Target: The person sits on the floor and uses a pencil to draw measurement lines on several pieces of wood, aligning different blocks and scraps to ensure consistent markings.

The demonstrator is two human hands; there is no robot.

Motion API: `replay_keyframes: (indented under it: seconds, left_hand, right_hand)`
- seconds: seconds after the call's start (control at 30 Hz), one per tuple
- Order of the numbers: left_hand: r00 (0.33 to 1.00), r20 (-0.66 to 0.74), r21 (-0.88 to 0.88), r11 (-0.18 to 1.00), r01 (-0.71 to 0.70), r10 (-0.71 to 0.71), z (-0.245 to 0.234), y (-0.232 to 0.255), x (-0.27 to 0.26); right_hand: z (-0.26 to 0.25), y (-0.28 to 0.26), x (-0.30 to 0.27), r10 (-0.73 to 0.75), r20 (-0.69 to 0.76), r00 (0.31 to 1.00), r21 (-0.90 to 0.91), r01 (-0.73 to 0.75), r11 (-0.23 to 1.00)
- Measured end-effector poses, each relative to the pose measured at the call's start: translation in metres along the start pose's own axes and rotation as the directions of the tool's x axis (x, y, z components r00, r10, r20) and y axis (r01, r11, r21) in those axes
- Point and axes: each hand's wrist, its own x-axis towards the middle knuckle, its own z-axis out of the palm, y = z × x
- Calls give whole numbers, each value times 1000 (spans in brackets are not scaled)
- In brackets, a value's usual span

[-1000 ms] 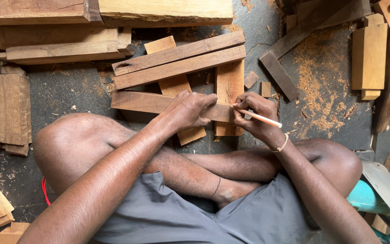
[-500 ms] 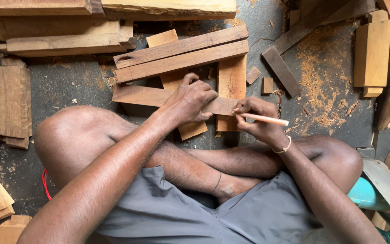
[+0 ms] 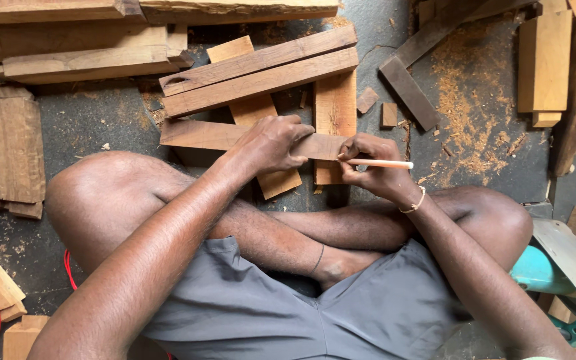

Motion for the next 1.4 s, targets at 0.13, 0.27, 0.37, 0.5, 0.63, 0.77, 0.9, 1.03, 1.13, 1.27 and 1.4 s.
replay_keyframes:
  seconds: [0.13,0.27,0.37,0.5,0.63,0.77,0.9,1.03,1.13,1.27,1.4]
  left_hand:
    - [1000,-14,-24,1000,-10,10,-1,1,-1]
    - [1000,3,-19,1000,10,-10,-1,2,-2]
    - [1000,-7,-8,1000,-1,1,-2,1,-2]
    - [1000,-20,5,1000,-16,16,-2,1,-5]
    - [1000,7,19,1000,4,-4,-9,6,-5]
    - [998,-31,239,969,-53,62,-23,15,-12]
    - [979,72,448,883,140,-192,-32,16,-31]
    - [972,-12,521,829,206,-233,-29,9,-53]
    - [978,-70,498,842,205,-196,-23,14,-46]
    - [962,-193,379,890,253,-192,-3,33,-7]
    - [969,-220,346,920,183,-111,15,32,-15]
  right_hand:
    - [0,0,0,16,4,1000,-23,-16,1000]
    - [0,1,-1,0,6,1000,-9,0,1000]
    - [0,2,0,-10,4,1000,-2,10,1000]
    - [1,8,-4,-6,14,1000,-17,6,1000]
    - [0,18,-3,30,44,999,117,-35,993]
    - [-6,21,0,138,-16,990,320,-126,939]
    - [-21,9,0,180,-101,978,367,-131,921]
    - [-26,-8,0,122,-115,986,350,-74,934]
    - [-31,-18,5,62,-213,975,416,34,909]
    - [-38,-10,17,84,-308,948,546,104,831]
    - [-39,-3,14,99,-332,938,540,104,835]
